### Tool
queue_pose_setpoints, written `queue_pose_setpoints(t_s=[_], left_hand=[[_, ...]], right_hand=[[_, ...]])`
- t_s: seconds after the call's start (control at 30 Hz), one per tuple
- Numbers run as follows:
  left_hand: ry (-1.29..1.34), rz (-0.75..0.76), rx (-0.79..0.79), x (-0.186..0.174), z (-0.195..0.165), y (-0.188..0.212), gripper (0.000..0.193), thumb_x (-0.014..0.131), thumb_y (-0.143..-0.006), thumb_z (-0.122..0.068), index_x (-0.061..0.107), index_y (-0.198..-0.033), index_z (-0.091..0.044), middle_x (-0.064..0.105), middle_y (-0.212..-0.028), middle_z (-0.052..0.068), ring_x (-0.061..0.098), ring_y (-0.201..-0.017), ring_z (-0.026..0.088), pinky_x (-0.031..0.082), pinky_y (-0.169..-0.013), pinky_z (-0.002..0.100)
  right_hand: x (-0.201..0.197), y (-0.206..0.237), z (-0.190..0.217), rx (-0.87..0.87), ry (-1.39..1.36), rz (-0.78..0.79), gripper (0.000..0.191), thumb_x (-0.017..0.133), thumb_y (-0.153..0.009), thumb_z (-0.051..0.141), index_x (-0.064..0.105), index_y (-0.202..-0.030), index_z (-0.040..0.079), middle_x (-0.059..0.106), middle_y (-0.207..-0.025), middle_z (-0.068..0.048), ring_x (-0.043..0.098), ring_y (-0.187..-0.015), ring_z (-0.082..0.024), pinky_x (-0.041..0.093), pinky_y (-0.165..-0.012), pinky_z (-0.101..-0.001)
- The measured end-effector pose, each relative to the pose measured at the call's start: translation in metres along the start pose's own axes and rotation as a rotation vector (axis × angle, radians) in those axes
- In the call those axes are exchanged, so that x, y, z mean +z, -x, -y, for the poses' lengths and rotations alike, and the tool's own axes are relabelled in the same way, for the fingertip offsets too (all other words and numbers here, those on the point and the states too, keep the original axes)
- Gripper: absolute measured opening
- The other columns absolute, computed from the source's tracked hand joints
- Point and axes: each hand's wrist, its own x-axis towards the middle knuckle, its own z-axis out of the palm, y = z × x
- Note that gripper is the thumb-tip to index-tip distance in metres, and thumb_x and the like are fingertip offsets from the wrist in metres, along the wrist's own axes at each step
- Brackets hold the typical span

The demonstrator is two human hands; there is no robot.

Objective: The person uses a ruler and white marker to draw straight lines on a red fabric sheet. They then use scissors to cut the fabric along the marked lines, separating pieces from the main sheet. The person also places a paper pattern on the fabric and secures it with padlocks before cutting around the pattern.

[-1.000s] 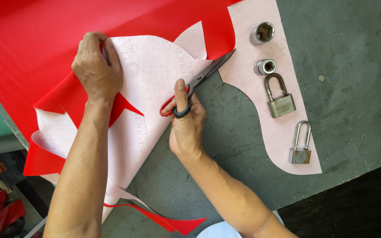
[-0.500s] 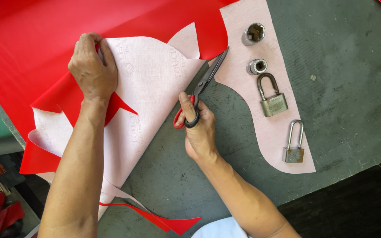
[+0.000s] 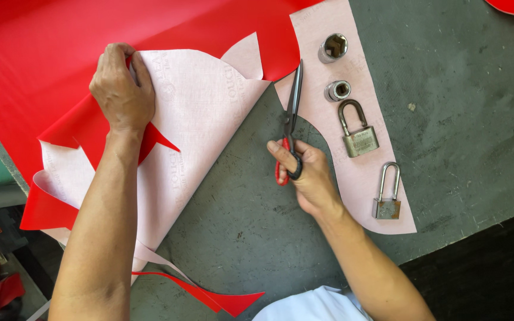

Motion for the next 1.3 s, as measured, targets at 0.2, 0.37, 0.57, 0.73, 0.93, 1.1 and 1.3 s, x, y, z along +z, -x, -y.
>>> queue_pose_setpoints(t_s=[0.2,0.37,0.57,0.73,0.93,1.1,1.3], left_hand=[[0.009,0.0,-0.013,0.001,0.002,0.002,0.003,0.061,-0.105,0.001,0.061,-0.103,-0.001,0.065,-0.087,0.012,0.065,-0.074,0.025,0.05,-0.062,0.038],[0.025,-0.009,-0.007,0.003,0.004,0.002,0.005,0.061,-0.105,0.002,0.061,-0.101,-0.001,0.065,-0.088,0.011,0.065,-0.074,0.025,0.05,-0.062,0.037],[0.006,-0.011,-0.004,0.002,0.005,0.003,0.004,0.063,-0.104,0.002,0.061,-0.101,-0.001,0.065,-0.088,0.011,0.065,-0.074,0.025,0.05,-0.063,0.038],[0.02,-0.027,0.009,0.0,0.006,0.002,0.005,0.062,-0.104,0.002,0.06,-0.1,0.0,0.066,-0.09,0.011,0.065,-0.077,0.026,0.052,-0.067,0.038],[0.023,-0.022,0.0,0.0,0.005,0.001,0.003,0.063,-0.103,0.002,0.062,-0.102,-0.001,0.066,-0.088,0.011,0.065,-0.075,0.025,0.052,-0.065,0.038],[0.02,-0.039,0.019,-0.002,0.004,0.0,0.003,0.062,-0.103,0.003,0.062,-0.103,-0.001,0.067,-0.089,0.011,0.065,-0.077,0.025,0.052,-0.066,0.037],[0.011,-0.01,-0.007,-0.004,0.001,-0.002,0.006,0.066,-0.106,0.0,0.063,-0.101,-0.001,0.066,-0.085,0.01,0.064,-0.072,0.023,0.051,-0.063,0.036]], right_hand=[[-0.03,-0.004,0.031,0.077,0.195,0.002,0.031,0.084,-0.082,0.03,0.071,-0.092,0.004,0.059,-0.063,0.001,0.054,-0.05,-0.007,0.045,-0.046,-0.0241],[-0.041,-0.002,0.051,0.138,0.293,0.021,0.033,0.085,-0.082,0.032,0.07,-0.09,0.003,0.057,-0.064,0.001,0.051,-0.051,-0.007,0.044,-0.047,-0.0247],[-0.052,-0.013,0.073,0.145,0.389,0.07,0.032,0.084,-0.082,0.032,0.071,-0.089,0.003,0.056,-0.064,0.002,0.052,-0.05,-0.007,0.046,-0.047,-0.0237],[-0.054,-0.013,0.081,0.134,0.488,0.034,0.031,0.086,-0.078,0.028,0.072,-0.087,0.002,0.056,-0.063,0.001,0.049,-0.049,-0.007,0.042,-0.043,-0.023],[-0.056,-0.025,0.095,0.128,0.598,0.023,0.029,0.085,-0.077,0.028,0.072,-0.086,0.003,0.058,-0.06,0.001,0.051,-0.047,-0.007,0.039,-0.042,-0.0227],[-0.057,-0.026,0.099,0.092,0.641,0.034,0.027,0.086,-0.079,0.026,0.073,-0.087,0.004,0.057,-0.058,0.002,0.046,-0.046,-0.005,0.033,-0.043,-0.0217],[-0.057,-0.036,0.108,0.117,0.668,0.026,0.029,0.087,-0.078,0.026,0.072,-0.085,0.003,0.058,-0.057,0.001,0.05,-0.046,-0.006,0.037,-0.042,-0.0232]])
